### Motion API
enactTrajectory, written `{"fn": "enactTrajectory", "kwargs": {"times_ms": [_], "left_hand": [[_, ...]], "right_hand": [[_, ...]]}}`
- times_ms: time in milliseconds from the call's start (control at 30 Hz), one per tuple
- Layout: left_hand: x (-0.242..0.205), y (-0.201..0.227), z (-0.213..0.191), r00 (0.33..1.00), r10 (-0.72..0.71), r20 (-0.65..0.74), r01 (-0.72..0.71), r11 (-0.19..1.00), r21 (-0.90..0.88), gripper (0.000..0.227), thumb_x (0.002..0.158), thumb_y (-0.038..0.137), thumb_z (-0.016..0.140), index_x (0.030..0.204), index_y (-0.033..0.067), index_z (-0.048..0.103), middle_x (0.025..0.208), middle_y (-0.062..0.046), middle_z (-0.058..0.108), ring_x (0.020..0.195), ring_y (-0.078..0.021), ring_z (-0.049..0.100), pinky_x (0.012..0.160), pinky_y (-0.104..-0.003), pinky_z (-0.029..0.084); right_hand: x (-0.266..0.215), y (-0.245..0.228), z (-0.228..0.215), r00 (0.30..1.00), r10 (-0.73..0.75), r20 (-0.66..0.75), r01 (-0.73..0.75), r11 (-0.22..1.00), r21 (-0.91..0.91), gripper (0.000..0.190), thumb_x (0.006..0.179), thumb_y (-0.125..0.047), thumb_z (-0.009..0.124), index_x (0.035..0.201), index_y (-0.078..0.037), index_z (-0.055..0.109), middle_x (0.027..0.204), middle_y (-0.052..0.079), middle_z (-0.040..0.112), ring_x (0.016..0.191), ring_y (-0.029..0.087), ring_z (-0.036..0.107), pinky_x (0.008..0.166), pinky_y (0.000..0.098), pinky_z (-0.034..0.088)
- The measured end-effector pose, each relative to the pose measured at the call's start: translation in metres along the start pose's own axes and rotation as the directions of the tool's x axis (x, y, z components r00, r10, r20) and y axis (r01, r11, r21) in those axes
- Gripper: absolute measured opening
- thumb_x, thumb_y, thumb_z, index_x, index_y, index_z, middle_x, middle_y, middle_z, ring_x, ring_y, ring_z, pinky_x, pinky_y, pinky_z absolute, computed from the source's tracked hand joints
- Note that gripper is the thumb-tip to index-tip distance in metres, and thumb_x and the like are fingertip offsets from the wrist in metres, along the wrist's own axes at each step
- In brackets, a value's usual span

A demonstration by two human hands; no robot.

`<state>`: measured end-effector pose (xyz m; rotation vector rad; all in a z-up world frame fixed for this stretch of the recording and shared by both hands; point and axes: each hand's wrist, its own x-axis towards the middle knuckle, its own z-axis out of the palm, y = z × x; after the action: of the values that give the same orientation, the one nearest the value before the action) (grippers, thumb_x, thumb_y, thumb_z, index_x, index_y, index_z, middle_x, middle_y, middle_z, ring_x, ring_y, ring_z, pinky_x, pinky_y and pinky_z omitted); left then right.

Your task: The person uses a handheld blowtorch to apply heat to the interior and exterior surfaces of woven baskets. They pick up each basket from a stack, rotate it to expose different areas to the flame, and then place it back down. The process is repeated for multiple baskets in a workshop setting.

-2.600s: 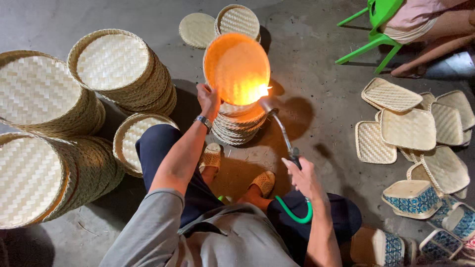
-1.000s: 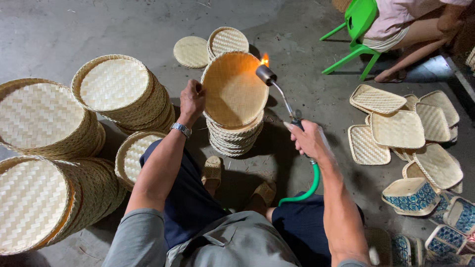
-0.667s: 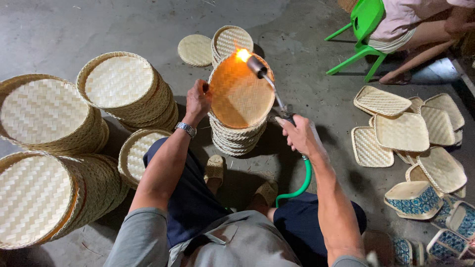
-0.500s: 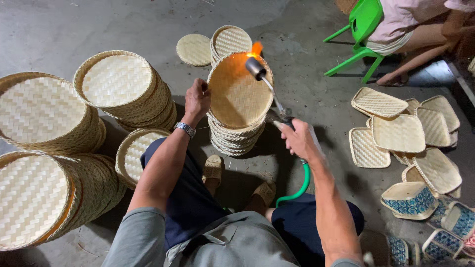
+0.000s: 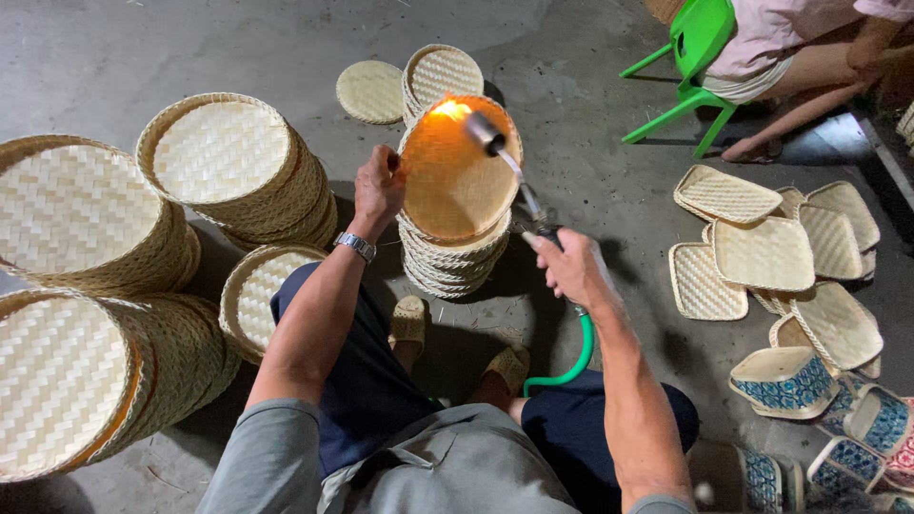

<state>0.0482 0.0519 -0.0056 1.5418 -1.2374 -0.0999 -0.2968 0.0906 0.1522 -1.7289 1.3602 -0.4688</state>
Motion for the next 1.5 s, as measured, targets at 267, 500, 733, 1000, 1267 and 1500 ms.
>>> {"fn": "enactTrajectory", "kwargs": {"times_ms": [267, 500, 733, 1000, 1267, 1500], "left_hand": [[0.011, 0.001, -0.01, 0.915, -0.4, 0.041, 0.402, 0.903, -0.154, 0.023, 0.093, 0.016, 0.071, 0.102, 0.0036, 0.053, 0.093, -0.012, 0.067, 0.073, -0.0276, 0.07, 0.064, -0.043, 0.057], [0.013, -0.009, 0.008, 0.884, -0.464, -0.049, 0.389, 0.791, -0.473, 0.017, 0.096, 0.005, 0.068, 0.104, 0.0009, 0.054, 0.089, -0.008, 0.062, 0.068, -0.0136, 0.065, 0.05, -0.03, 0.059], [0.008, -0.011, 0.002, 0.887, -0.45, -0.104, 0.325, 0.768, -0.552, 0.019, 0.096, 0.007, 0.067, 0.107, 0.0017, 0.052, 0.092, -0.007, 0.061, 0.069, -0.0137, 0.063, 0.054, -0.03, 0.059], [0.0, -0.002, 0.006, 0.809, -0.578, 0.103, 0.444, 0.487, -0.752, 0.024, 0.093, 0.009, 0.065, 0.104, 0.0047, 0.045, 0.093, -0.004, 0.055, 0.073, -0.0134, 0.062, 0.055, -0.031, 0.061], [-0.035, 0.049, 0.001, 0.672, -0.65, 0.354, 0.624, 0.24, -0.744, 0.023, 0.095, 0.002, 0.06, 0.111, 0.0025, 0.043, 0.103, -0.018, 0.057, 0.083, -0.0234, 0.068, 0.075, -0.037, 0.066], [-0.086, 0.063, 0.033, 0.709, -0.557, 0.432, 0.537, 0.03, -0.843, 0.025, 0.102, 0.005, 0.061, 0.114, 0.0018, 0.039, 0.103, -0.017, 0.054, 0.084, -0.0261, 0.063, 0.076, -0.041, 0.065]], "right_hand": [[-0.043, 0.057, 0.008, 0.989, 0.15, -0.004, -0.149, 0.984, 0.097, 0.037, 0.095, -0.037, 0.066, 0.079, -0.003, 0.062, 0.063, 0.002, 0.06, 0.045, 0.009, 0.054, 0.038, 0.0284, 0.043], [-0.065, 0.073, 0.026, 0.994, 0.114, 0.005, -0.11, 0.953, 0.284, 0.033, 0.093, -0.035, 0.067, 0.083, -0.004, 0.061, 0.066, 0.001, 0.059, 0.046, 0.008, 0.052, 0.037, 0.0272, 0.041], [-0.064, 0.057, 0.025, 0.989, 0.147, -0.011, -0.143, 0.976, 0.162, 0.037, 0.094, -0.036, 0.068, 0.084, -0.001, 0.064, 0.066, 0.003, 0.061, 0.046, 0.009, 0.054, 0.038, 0.0275, 0.043], [-0.028, 0.024, -0.002, 0.98, -0.019, -0.197, 0.041, 0.993, 0.108, 0.041, 0.096, -0.038, 0.068, 0.085, 0.001, 0.064, 0.065, 0.005, 0.062, 0.047, 0.009, 0.057, 0.039, 0.0269, 0.046], [0.008, 0.022, 0.027, 0.873, -0.094, -0.479, 0.328, 0.84, 0.433, 0.034, 0.091, -0.03, 0.079, 0.097, -0.001, 0.061, 0.063, 0.0, 0.056, 0.045, 0.007, 0.051, 0.038, 0.0244, 0.043], [0.028, 0.046, 0.069, 0.828, -0.011, -0.56, 0.375, 0.754, 0.539, 0.037, 0.089, -0.03, 0.081, 0.095, -0.002, 0.057, 0.065, 0.001, 0.058, 0.044, 0.009, 0.054, 0.038, 0.0265, 0.047]]}}
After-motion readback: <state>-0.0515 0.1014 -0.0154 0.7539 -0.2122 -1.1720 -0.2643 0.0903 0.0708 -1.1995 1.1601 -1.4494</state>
